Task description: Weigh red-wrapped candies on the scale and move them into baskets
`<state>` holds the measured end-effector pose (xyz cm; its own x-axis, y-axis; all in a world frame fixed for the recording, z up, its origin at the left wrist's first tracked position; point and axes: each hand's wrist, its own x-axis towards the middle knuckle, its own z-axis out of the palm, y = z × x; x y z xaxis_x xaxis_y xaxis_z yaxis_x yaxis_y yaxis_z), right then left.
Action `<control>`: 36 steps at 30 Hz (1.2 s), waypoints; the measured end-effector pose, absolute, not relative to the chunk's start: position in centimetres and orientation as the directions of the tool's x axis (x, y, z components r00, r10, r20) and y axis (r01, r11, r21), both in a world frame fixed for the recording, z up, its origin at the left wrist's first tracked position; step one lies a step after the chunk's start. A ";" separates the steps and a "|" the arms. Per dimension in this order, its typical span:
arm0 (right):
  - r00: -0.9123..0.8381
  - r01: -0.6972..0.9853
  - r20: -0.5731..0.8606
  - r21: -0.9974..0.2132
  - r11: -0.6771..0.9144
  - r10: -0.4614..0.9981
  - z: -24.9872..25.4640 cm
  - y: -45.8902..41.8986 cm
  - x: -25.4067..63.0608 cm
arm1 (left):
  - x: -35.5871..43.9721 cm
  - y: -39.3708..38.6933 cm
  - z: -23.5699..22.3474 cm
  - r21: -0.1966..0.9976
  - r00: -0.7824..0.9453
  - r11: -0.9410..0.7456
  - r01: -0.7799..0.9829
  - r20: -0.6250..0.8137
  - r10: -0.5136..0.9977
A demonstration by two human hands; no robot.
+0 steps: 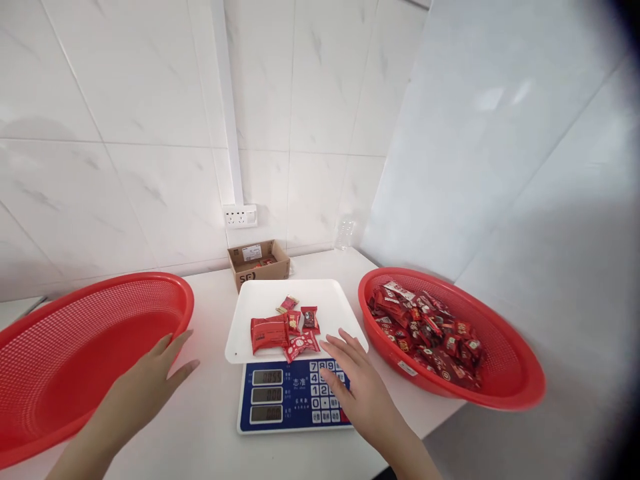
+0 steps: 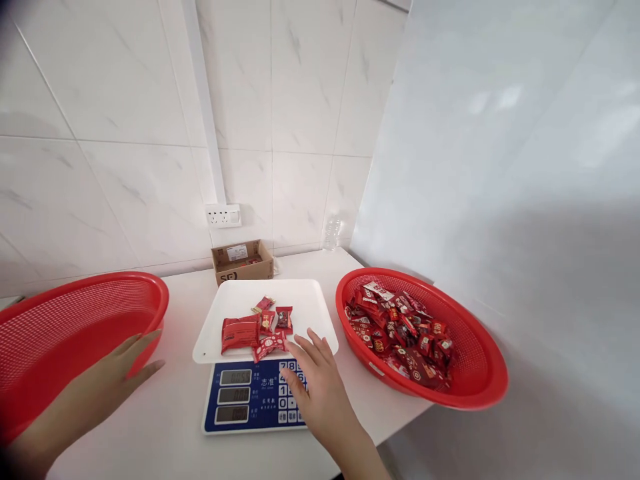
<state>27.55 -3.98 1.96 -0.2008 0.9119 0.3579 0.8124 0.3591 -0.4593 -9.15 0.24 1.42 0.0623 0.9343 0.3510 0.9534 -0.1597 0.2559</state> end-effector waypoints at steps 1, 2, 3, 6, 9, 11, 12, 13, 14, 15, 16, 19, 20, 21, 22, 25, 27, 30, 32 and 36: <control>-0.213 0.809 0.354 -0.460 0.367 0.911 2.0 -3.8 27.4 | -8.2 0.0 1.4 0.249 0.059 -0.137 0.959 0.297 0.953; -0.226 0.805 0.350 -0.459 0.377 0.909 1.9 -3.5 27.2 | -7.2 -0.1 1.4 0.246 0.060 -0.123 0.961 0.250 0.966; -0.242 0.801 0.345 -0.456 0.388 0.907 1.9 -3.3 27.0 | -6.2 -0.2 1.4 0.249 0.062 -0.116 0.962 0.213 0.975; -0.296 0.789 0.320 -0.450 0.419 0.900 2.1 -2.6 26.2 | -3.7 0.0 2.0 0.277 0.060 -0.111 0.954 0.184 0.981; -0.319 0.783 0.293 -0.455 0.425 0.901 2.5 -2.0 25.4 | -1.2 0.7 3.1 0.323 0.110 -0.179 0.929 0.221 0.969; -0.321 0.782 0.286 -0.458 0.423 0.903 2.8 -1.5 24.9 | 0.5 1.4 3.8 0.376 0.211 -0.281 0.883 0.216 0.953; -0.326 0.780 0.283 -0.459 0.426 0.902 3.0 -1.3 24.7 | 1.4 1.9 4.1 0.411 0.271 -0.327 0.851 0.189 0.944; -0.334 0.778 0.276 -0.459 0.429 0.901 3.1 -1.1 24.6 | 2.2 2.4 4.4 0.442 0.328 -0.363 0.820 0.158 0.932; -0.342 0.775 0.267 -0.461 0.432 0.901 3.2 -0.9 24.5 | 3.0 2.8 4.5 0.466 0.373 -0.389 0.795 0.130 0.919; -0.352 0.772 0.255 -0.465 0.433 0.901 3.4 -0.7 24.5 | 3.7 3.3 4.6 0.480 0.403 -0.403 0.779 0.109 0.909; -0.358 0.770 0.240 -0.470 0.431 0.902 3.5 -0.5 24.5 | 4.2 3.8 4.5 0.486 0.417 -0.408 0.773 0.097 0.904; -0.356 0.776 0.207 -0.478 0.411 0.911 3.9 -0.1 24.6 | 5.0 4.6 4.4 0.485 0.385 -0.387 0.784 0.109 0.916; -0.355 0.778 0.203 -0.477 0.409 0.913 4.0 0.0 24.7 | 5.0 4.6 4.5 0.485 0.363 -0.375 0.790 0.123 0.924; -0.353 0.779 0.203 -0.477 0.407 0.913 4.1 0.1 24.7 | 4.8 4.5 4.8 0.486 0.339 -0.364 0.795 0.142 0.930; -0.351 0.779 0.204 -0.478 0.406 0.914 4.1 0.1 24.7 | 4.5 4.2 5.2 0.486 0.306 -0.349 0.801 0.167 0.937; -0.340 0.787 0.192 -0.478 0.390 0.921 4.1 0.4 24.7 | 2.3 3.0 7.1 0.468 0.107 -0.231 0.853 0.277 0.955; -0.333 0.798 0.171 -0.473 0.374 0.927 4.0 0.7 24.5 | 0.0 2.3 8.2 0.430 -0.065 -0.087 0.899 0.327 0.943; -0.330 0.806 0.143 -0.472 0.358 0.933 3.9 1.3 24.2 | -3.3 1.5 8.4 0.309 -0.170 0.060 0.949 0.343 0.924; -0.331 0.809 0.131 -0.471 0.353 0.934 3.9 1.6 24.1 | -4.8 1.1 7.4 0.225 -0.136 0.057 0.973 0.352 0.926; -0.304 0.847 0.108 -0.424 0.320 0.947 4.1 1.9 24.0 | -5.7 -0.1 4.2 0.195 -0.015 -0.034 0.980 0.242 0.970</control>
<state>23.96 1.92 4.12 -0.3037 0.9467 0.1076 0.8474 0.3200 -0.4237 -5.68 -0.13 4.24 -0.0145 0.9703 0.2416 0.9802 -0.0338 0.1949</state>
